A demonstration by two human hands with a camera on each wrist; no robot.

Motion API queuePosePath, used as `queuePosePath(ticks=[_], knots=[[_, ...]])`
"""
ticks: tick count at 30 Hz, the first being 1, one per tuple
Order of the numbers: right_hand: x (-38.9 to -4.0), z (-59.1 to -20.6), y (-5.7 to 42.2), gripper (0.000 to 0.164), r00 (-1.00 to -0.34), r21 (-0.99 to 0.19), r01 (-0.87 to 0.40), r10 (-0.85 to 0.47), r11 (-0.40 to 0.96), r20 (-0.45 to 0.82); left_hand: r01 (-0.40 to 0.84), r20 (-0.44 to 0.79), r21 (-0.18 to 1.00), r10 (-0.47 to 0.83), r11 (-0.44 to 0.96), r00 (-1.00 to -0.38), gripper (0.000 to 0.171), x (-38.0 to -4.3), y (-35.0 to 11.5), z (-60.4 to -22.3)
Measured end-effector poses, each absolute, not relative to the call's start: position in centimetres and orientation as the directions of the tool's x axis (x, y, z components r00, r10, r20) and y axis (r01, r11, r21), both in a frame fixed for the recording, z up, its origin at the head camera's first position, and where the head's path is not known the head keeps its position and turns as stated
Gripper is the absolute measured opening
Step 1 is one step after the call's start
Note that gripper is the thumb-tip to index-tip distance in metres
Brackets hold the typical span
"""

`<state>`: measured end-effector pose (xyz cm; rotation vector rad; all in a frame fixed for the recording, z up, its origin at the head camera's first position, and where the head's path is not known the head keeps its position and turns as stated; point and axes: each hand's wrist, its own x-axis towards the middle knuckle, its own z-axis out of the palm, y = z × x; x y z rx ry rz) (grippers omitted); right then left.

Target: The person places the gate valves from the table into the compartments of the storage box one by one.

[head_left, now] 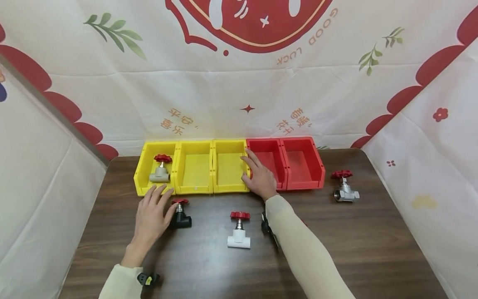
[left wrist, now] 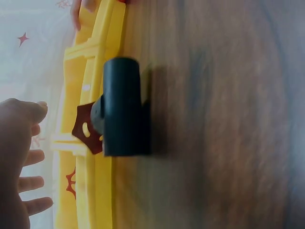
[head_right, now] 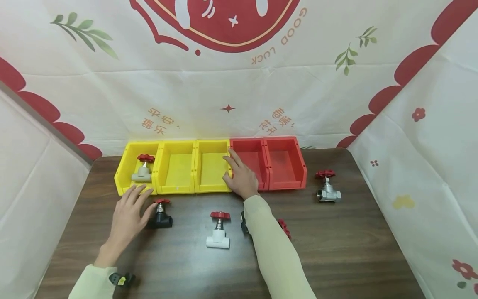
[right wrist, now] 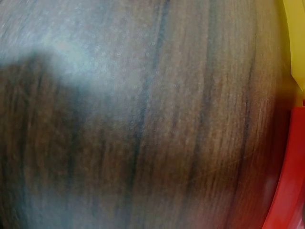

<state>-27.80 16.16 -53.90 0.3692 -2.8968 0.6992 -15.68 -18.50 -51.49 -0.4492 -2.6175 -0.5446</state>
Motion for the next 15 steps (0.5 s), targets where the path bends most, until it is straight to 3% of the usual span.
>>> queuePosePath(ticks=[15], knots=[[-28.0,-54.3,16.6,0.069,-0.947,-0.425,-0.306,-0.225,0.852,0.229,0.449,0.493,0.296,0.268,0.843,-0.828,0.053,-13.2,-16.3,-53.2]])
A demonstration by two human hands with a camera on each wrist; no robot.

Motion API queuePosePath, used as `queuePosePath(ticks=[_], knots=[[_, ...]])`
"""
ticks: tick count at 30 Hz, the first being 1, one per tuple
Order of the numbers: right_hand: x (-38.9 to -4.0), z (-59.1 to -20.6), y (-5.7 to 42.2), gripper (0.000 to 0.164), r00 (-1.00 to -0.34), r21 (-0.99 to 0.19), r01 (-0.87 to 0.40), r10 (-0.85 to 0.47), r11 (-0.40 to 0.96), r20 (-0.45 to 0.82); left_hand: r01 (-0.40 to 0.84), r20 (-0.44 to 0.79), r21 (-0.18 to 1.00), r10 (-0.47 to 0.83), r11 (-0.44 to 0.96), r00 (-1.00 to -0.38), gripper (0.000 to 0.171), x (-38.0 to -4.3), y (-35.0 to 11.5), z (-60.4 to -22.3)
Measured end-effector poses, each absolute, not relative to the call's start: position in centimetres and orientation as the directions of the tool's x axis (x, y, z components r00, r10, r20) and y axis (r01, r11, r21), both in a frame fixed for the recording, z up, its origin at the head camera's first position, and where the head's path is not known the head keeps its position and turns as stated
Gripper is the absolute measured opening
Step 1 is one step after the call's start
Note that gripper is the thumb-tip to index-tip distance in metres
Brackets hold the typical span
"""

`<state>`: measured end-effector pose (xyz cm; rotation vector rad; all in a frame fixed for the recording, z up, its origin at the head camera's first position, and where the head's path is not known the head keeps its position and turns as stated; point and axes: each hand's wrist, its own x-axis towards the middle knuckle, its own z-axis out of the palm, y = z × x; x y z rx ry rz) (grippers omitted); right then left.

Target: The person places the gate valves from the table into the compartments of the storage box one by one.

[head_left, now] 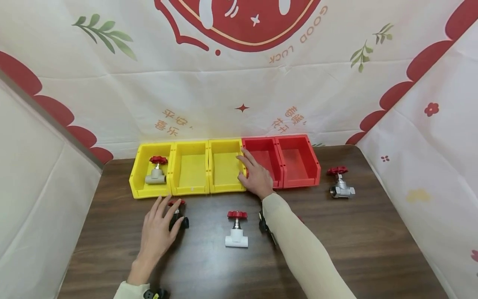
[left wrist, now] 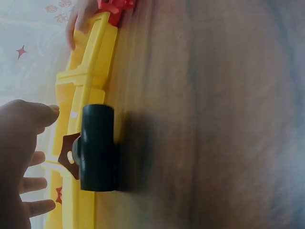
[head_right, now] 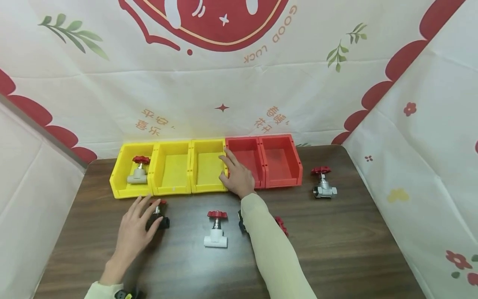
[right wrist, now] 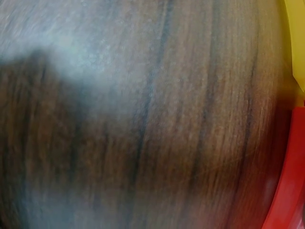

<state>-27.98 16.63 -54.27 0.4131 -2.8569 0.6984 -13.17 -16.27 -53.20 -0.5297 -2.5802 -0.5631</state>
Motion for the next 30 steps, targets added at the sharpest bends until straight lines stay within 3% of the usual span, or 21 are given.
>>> queuePosePath(ticks=[5,16,30], knots=[[-28.2,-54.4,16.8,0.069,-0.943,-0.433,-0.309,-0.215,0.847,0.253,0.455,0.480,0.263,0.293,0.851,-0.827,0.050,-12.5,-15.7,-53.9],[-28.3,-54.1,16.9,0.069,-0.949,-0.435,-0.296,-0.212,0.851,0.232,0.393,0.320,0.173,0.326,0.903,-0.890,0.078,-11.4,-14.5,-55.2],[-28.0,-54.2,16.3,0.070,-0.952,-0.441,-0.290,-0.208,0.849,0.226,0.358,0.248,0.186,0.309,0.915,-0.918,0.069,-10.4,-14.5,-56.0]])
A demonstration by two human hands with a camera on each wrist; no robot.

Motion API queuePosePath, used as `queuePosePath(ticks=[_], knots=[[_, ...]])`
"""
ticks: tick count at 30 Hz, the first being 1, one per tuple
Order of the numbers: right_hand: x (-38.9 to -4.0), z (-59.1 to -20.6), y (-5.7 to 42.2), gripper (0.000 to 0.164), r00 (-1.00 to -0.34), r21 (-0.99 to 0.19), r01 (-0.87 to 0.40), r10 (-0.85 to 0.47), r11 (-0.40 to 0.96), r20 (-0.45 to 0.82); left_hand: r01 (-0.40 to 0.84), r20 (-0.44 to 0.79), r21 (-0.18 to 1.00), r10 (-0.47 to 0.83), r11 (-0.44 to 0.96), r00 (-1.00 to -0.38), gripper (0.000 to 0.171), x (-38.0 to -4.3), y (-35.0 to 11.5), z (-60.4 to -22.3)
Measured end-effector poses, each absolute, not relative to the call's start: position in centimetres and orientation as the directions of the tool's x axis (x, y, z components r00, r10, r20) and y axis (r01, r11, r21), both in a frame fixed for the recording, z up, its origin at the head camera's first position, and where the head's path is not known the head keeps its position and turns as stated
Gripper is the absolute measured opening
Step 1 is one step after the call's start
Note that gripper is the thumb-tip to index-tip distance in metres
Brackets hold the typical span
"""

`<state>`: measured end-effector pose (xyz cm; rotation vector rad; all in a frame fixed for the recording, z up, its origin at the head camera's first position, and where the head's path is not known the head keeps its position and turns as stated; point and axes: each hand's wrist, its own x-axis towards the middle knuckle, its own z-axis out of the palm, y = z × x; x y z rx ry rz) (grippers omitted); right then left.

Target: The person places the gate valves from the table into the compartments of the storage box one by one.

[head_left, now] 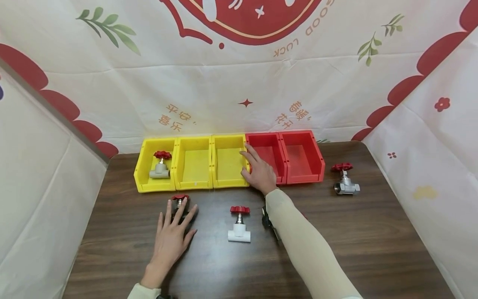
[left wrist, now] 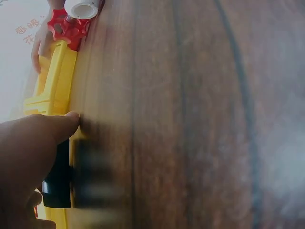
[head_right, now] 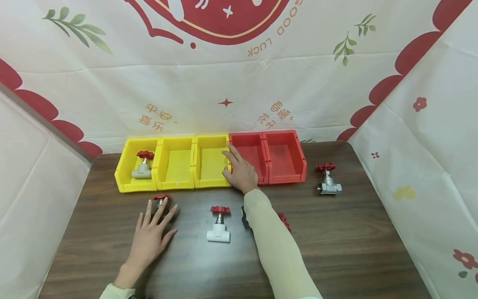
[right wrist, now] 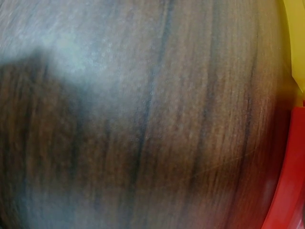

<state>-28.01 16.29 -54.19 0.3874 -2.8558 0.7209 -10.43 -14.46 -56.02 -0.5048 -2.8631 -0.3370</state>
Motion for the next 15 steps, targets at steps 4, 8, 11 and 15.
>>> queuePosePath(ticks=[4,8,11,15], knots=[[-28.08,-54.20,16.33,0.070,-0.953,-0.440,-0.288,-0.206,0.851,0.224,0.365,0.268,0.206,0.307,0.908,-0.913,0.065,-10.41,-14.30,-56.06],[-28.15,-54.29,16.32,0.070,-0.952,-0.440,-0.290,-0.209,0.850,0.224,0.379,0.293,0.217,0.310,0.900,-0.905,0.061,-10.37,-14.30,-56.21],[-28.16,-54.33,16.30,0.070,-0.950,-0.439,-0.294,-0.210,0.849,0.230,0.389,0.308,0.211,0.317,0.897,-0.897,0.060,-10.41,-14.37,-56.36],[-28.08,-54.28,16.28,0.071,-0.951,-0.437,-0.292,-0.208,0.851,0.231,0.403,0.326,0.195,0.328,0.894,-0.886,0.059,-10.69,-14.49,-56.58]])
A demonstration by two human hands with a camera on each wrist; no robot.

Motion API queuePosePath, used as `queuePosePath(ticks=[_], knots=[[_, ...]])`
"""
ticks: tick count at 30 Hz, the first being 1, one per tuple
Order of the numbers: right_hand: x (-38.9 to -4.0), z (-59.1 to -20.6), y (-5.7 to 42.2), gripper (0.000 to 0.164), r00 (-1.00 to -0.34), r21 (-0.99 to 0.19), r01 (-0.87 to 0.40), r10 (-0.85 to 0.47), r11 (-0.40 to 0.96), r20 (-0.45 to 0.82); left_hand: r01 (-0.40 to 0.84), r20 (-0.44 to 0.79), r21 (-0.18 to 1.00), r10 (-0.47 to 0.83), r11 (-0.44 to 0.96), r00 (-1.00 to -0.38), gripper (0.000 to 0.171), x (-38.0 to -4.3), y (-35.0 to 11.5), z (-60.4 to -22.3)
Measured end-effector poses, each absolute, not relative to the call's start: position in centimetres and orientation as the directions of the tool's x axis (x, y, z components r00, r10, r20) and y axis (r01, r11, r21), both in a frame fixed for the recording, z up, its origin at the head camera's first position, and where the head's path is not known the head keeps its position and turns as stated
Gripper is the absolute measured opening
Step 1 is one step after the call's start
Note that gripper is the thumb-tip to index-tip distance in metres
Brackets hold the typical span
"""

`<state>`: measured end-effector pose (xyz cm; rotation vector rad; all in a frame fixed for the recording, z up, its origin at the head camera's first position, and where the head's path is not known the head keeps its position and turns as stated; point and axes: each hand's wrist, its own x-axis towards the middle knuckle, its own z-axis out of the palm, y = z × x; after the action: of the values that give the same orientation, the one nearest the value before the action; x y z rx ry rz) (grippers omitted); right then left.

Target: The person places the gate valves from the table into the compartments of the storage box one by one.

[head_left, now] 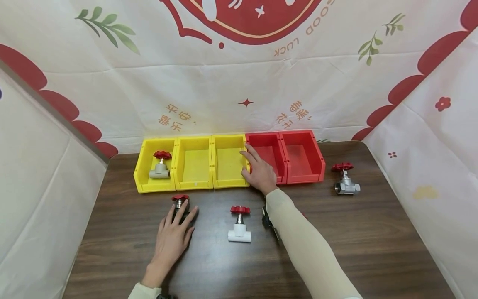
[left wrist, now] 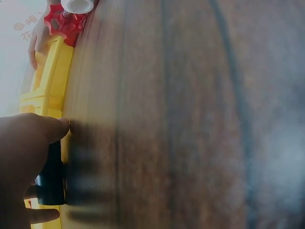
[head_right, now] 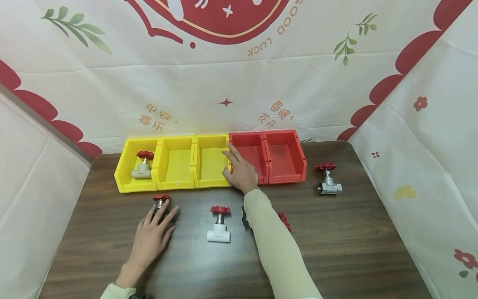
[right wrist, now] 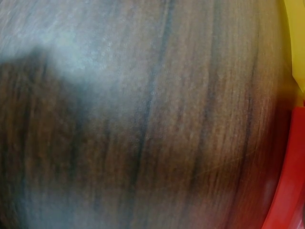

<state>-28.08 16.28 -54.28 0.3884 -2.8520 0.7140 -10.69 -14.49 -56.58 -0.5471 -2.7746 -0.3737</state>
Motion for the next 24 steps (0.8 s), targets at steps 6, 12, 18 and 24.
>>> queuePosePath(ticks=[6,12,18,24], knots=[[-28.0,-54.2,16.2,0.071,-0.952,-0.436,-0.287,-0.204,0.853,0.228,0.418,0.350,0.188,0.337,0.889,-0.874,0.054,-11.1,-14.6,-56.7],[-28.0,-54.4,16.1,0.072,-0.954,-0.431,-0.281,-0.201,0.858,0.224,0.433,0.361,0.210,0.342,0.877,-0.867,0.047,-11.4,-14.7,-56.6],[-28.0,-54.4,16.2,0.072,-0.955,-0.428,-0.278,-0.201,0.860,0.216,0.431,0.352,0.210,0.344,0.877,-0.871,0.047,-11.6,-14.7,-56.6],[-28.1,-54.3,16.2,0.072,-0.957,-0.425,-0.275,-0.203,0.862,0.208,0.438,0.349,0.216,0.350,0.873,-0.870,0.047,-11.9,-14.8,-56.3]])
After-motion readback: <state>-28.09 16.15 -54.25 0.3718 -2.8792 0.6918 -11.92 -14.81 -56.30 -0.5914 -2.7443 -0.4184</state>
